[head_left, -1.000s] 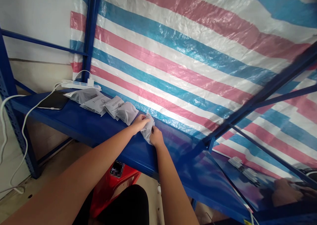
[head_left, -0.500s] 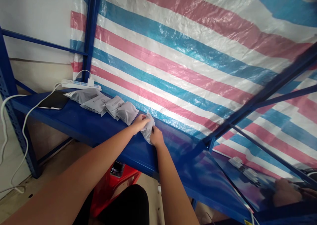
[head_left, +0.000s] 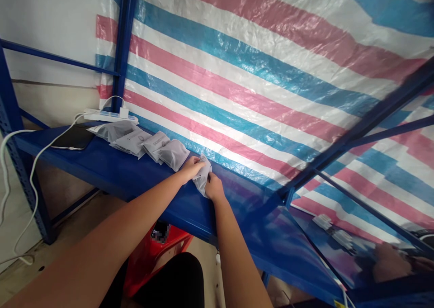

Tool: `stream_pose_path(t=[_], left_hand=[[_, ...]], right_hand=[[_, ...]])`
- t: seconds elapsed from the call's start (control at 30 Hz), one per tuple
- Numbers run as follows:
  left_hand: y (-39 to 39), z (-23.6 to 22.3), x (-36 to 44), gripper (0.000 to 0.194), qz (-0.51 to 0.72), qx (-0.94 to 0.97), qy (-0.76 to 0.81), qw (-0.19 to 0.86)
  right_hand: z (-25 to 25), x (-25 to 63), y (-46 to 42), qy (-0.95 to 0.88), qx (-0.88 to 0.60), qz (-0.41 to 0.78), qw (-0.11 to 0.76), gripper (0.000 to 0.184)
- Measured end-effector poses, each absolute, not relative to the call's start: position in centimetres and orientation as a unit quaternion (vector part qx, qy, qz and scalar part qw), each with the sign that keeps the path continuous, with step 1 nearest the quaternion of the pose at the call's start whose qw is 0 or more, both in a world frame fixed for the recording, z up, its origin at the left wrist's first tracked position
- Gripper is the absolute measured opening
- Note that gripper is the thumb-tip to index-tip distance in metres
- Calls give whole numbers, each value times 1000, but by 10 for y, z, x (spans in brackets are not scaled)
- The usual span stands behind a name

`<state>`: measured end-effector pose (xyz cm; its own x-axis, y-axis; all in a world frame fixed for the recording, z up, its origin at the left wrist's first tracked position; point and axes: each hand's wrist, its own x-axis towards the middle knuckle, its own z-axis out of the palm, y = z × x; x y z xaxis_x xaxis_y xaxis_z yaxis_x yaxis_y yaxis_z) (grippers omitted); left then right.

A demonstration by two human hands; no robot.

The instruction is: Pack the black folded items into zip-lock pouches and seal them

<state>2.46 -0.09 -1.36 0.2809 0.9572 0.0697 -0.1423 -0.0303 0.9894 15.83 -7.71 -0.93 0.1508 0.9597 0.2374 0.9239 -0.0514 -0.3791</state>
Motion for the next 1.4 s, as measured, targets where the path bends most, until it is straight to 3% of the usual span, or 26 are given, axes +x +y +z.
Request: stream_pose_path(t=[0.73, 0.97, 1.1, 1.23, 1.4], left_hand=[[-8, -8, 22, 35, 487, 523, 368, 595], [-16, 4, 18, 26, 544, 423, 209, 694], [-18, 2, 21, 29, 468, 448, 250, 720], [-16, 1, 23, 38, 436, 419, 238, 760], [-19, 4, 16, 43, 401, 411, 216, 790]], right_hand=[[-12, 160, -76, -649, -720, 42, 240, 32], [-7, 156, -82, -621, -695, 50, 358, 44], [-6, 154, -82, -624, -658, 76, 414, 53], [-8, 155, -79, -631, -648, 66, 421, 41], [-7, 154, -80, -621, -640, 41, 450, 44]])
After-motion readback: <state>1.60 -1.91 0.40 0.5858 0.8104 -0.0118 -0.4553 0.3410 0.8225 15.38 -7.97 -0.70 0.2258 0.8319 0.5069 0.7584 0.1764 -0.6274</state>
